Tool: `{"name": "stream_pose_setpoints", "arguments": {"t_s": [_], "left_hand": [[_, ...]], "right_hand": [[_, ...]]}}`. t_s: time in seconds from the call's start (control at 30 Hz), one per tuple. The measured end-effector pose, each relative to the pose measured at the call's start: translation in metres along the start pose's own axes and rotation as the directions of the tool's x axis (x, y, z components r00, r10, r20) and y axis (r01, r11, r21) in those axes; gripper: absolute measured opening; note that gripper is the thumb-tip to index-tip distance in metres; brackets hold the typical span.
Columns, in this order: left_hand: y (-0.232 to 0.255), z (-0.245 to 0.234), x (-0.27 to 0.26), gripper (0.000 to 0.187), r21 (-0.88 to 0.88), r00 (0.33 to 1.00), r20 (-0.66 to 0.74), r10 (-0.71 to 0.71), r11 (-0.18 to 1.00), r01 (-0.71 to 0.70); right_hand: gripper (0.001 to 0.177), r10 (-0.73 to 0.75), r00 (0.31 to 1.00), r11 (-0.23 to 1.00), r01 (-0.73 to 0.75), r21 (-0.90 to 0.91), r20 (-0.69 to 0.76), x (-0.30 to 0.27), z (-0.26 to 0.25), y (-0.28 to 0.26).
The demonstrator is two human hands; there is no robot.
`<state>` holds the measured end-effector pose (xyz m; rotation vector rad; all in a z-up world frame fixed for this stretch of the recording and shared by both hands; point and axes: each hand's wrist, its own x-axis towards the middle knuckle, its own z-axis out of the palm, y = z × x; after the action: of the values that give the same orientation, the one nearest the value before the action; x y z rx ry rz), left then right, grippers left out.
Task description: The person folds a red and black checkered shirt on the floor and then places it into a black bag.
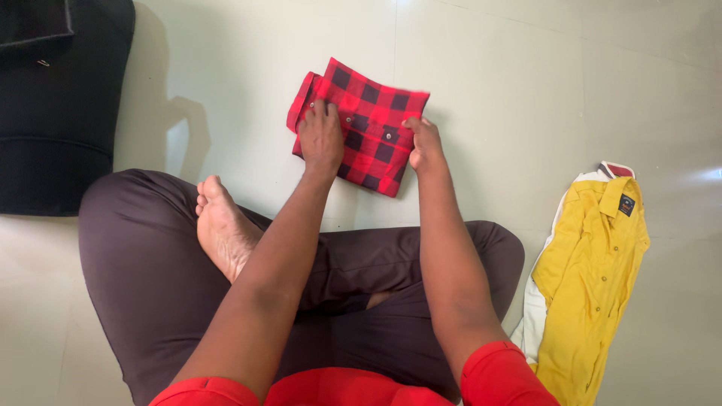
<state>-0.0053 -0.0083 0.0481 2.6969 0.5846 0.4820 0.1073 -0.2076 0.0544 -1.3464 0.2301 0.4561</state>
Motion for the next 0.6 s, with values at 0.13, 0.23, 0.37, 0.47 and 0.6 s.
{"name": "stream_pose_setpoints", "arguments": {"t_s": [0.13, 0.23, 0.37, 0.47, 0.6], "left_hand": [[-0.007, 0.021, 0.009, 0.022, -0.395, 0.947, 0.137, -0.292, 0.86, 0.322], [-0.013, 0.017, 0.025, 0.044, -0.863, 0.856, 0.451, -0.252, 0.123, 0.491], [-0.024, -0.004, 0.027, 0.081, -0.483, 0.909, 0.38, 0.173, -0.801, 0.354], [-0.041, 0.006, 0.033, 0.09, -0.54, 0.942, 0.275, 0.192, -0.78, 0.316], [-0.055, 0.028, 0.029, 0.094, -0.605, 0.893, 0.418, 0.167, -0.683, 0.41]], "right_hand": [[0.032, -0.175, 0.96, 0.984, 0.177, 0.007, 0.218, -0.061, 0.026, -0.044], [0.056, -0.332, 0.819, 0.724, 0.539, -0.43, 0.467, -0.116, 0.041, -0.074], [0.05, -0.259, 0.556, -0.054, 0.808, -0.587, 0.79, -0.165, 0.057, -0.071], [0.045, -0.114, 0.525, -0.145, 0.831, -0.537, 0.843, -0.174, 0.061, -0.039], [0.022, -0.018, 0.544, 0.321, 0.798, -0.51, 0.839, -0.129, 0.041, -0.006]]}}
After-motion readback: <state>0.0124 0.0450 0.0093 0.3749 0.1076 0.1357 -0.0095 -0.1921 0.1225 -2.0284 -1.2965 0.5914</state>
